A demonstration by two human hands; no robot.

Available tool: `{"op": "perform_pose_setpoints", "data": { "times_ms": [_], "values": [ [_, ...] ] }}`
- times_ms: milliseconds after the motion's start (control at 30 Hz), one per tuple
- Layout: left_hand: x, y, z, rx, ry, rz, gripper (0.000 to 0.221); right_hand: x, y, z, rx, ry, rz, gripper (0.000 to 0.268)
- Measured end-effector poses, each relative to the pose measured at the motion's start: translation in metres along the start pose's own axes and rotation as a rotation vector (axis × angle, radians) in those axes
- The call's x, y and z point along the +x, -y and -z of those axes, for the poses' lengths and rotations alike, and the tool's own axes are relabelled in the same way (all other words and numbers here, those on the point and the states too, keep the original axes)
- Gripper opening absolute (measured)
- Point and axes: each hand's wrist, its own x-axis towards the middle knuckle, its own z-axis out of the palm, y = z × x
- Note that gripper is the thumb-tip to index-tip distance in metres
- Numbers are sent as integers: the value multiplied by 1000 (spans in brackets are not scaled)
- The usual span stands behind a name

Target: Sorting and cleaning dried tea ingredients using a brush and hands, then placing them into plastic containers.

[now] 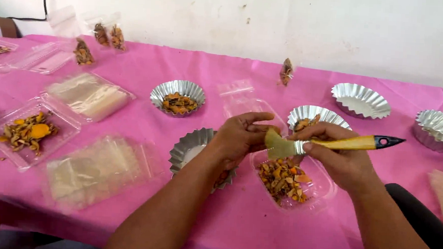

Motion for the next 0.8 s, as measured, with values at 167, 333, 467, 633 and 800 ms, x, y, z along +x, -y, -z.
{"op": "perform_pose_setpoints", "data": {
  "times_ms": [167, 333, 467, 633, 800],
  "values": [
    [3, 5, 3, -29, 62, -19, 59, 0, -1, 3, -36, 80, -87, 16],
    [-1, 4, -1, -5, 82, -6, 58, 0, -4, 15, 104, -273, 11, 12],
    [6, 16, 1, 35, 71, 4, 52, 3, 6, 6, 88, 112, -11, 17],
    [-14, 2, -13, 555, 50, -78, 55, 6, 8, 11, -192, -349, -155, 8],
    [-30, 19, -28, 1220, 265, -232, 69, 9, -4, 24, -51, -461, -104, 2]
  ]
}}
